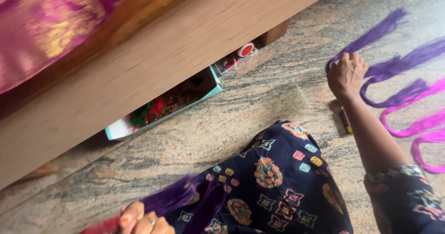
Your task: Making hair accessories using synthetic hair and string.
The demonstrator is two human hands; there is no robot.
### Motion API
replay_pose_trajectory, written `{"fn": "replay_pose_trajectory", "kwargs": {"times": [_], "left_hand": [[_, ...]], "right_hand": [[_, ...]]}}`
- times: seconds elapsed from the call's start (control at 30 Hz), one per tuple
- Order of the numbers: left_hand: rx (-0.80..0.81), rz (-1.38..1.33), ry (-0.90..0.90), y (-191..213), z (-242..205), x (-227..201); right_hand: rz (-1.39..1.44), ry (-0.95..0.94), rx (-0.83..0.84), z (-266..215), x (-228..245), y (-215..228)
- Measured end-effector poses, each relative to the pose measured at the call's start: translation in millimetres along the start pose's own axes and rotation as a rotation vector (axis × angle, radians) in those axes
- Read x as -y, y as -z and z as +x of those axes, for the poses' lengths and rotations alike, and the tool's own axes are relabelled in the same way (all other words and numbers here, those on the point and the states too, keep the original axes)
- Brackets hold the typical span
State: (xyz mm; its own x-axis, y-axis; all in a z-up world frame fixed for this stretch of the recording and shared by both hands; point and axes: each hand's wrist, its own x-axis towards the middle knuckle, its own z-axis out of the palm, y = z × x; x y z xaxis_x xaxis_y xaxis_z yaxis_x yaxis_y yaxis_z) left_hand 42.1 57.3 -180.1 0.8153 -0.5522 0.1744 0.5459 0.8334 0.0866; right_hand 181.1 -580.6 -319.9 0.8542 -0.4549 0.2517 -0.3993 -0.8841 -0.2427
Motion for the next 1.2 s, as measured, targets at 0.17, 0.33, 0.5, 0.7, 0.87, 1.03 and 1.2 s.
{"fn": "replay_pose_trajectory", "kwargs": {"times": [0.17, 0.33, 0.5, 0.7, 0.87, 1.03, 1.2], "left_hand": [[-0.144, 0.104, -0.147, -96, 22, 38], [-0.619, 0.477, -0.496, -111, 19, 54], [-0.723, 0.586, -0.626, -135, 21, 43], [-0.705, 0.622, -0.742, -152, -19, 17], [-0.716, 0.550, -0.937, -138, -114, -30], [-0.582, 0.453, -0.918, -112, -226, -58], [-0.705, 0.180, -0.935, -103, -306, -93]], "right_hand": [[0.272, 0.157, -0.177, -25, 112, 67], [0.997, 0.369, 0.397, -117, 279, 184], [1.447, 0.471, 1.180, -219, 385, 251], [1.449, 0.719, 1.378, -292, 416, 251], [0.856, 0.792, 1.603, -313, 389, 221], [0.940, 0.704, 1.920, -345, 388, 235], [0.705, 0.830, 1.823, -368, 423, 269]]}}
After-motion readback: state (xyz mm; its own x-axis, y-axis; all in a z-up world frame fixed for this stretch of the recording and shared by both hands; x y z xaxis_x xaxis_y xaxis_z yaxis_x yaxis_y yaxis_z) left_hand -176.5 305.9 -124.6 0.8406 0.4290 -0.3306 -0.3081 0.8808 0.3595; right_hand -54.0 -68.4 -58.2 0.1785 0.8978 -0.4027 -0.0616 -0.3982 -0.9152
